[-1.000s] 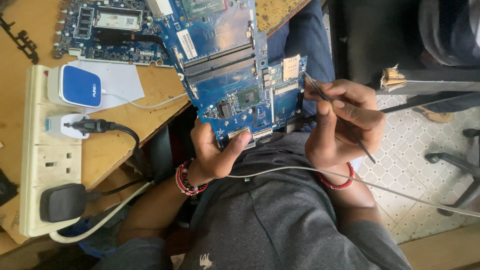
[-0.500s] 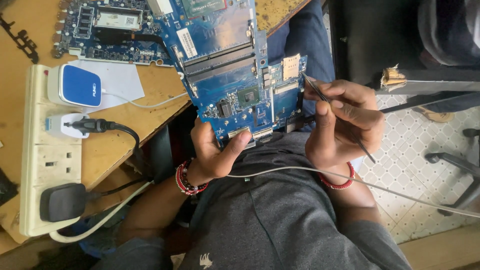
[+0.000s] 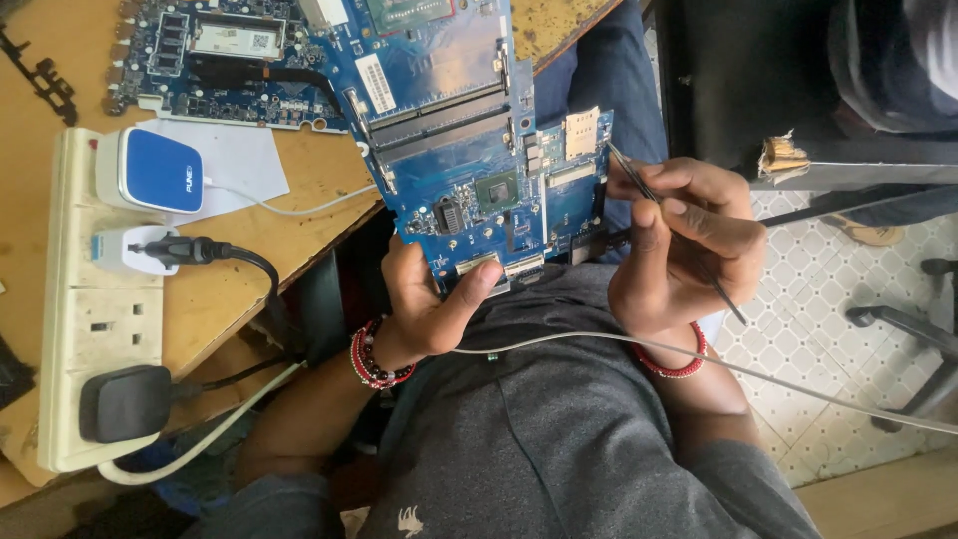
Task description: Using tweezers to inspect and manipulate components on a laptop motherboard at a repair bench.
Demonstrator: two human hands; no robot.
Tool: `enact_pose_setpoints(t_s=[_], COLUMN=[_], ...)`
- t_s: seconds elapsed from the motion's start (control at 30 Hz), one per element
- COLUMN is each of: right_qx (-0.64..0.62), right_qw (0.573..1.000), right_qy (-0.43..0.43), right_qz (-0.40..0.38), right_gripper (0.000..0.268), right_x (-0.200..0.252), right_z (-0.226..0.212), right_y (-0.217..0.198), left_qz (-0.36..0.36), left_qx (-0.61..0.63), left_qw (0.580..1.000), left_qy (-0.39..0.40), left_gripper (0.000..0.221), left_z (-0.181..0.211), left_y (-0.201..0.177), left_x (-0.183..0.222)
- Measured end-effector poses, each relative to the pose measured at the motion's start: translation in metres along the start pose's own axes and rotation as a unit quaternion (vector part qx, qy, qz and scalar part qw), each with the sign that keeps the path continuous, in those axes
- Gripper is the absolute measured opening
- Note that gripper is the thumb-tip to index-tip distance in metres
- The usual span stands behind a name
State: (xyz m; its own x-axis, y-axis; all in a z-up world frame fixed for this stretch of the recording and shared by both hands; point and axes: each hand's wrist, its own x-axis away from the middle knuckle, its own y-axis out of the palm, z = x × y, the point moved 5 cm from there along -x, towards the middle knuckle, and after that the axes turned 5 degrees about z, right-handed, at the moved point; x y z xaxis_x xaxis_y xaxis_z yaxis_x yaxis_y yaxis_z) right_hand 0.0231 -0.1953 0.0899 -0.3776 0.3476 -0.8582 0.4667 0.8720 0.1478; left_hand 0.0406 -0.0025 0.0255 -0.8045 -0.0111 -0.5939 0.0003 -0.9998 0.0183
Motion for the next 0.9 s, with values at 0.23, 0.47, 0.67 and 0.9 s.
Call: enact_pose_setpoints(t_s=[0.23,0.47,0.67,0.9], right_qx=[-0.002,-0.005,-0.007,-0.006], right_qw=[1.0,1.0,1.0,1.0], right_qy=[0.007,0.011,0.014,0.022], right_qz=[-0.004,-0.004,-0.007,0.001], right_gripper=[0.017,0.016,0.016,0.017], right_x=[-0.0013,-0.0008,-0.0003,-0.0009], right_z=[-0.0011,-0.0013,0.0002,-0.0004], right_y=[0.0006,0.0006,-0.0001,0.0002], left_qz=[-0.013,-0.003,-0.006,-0.004], left_qx=[0.034,0.024,0.022,0.012], left_qw=[0.999,1.0,1.0,1.0], left_qy=[-0.011,0.001,-0.01,-0.003], left_gripper=[0.022,0.029,0.024,0.038], left_z=[0.0064,0.006,0.0052,0.0058], left_y=[0.0031,0.0025,0.0021,0.0025], left_x=[-0.0044,-0.004,-0.0031,-0.0044])
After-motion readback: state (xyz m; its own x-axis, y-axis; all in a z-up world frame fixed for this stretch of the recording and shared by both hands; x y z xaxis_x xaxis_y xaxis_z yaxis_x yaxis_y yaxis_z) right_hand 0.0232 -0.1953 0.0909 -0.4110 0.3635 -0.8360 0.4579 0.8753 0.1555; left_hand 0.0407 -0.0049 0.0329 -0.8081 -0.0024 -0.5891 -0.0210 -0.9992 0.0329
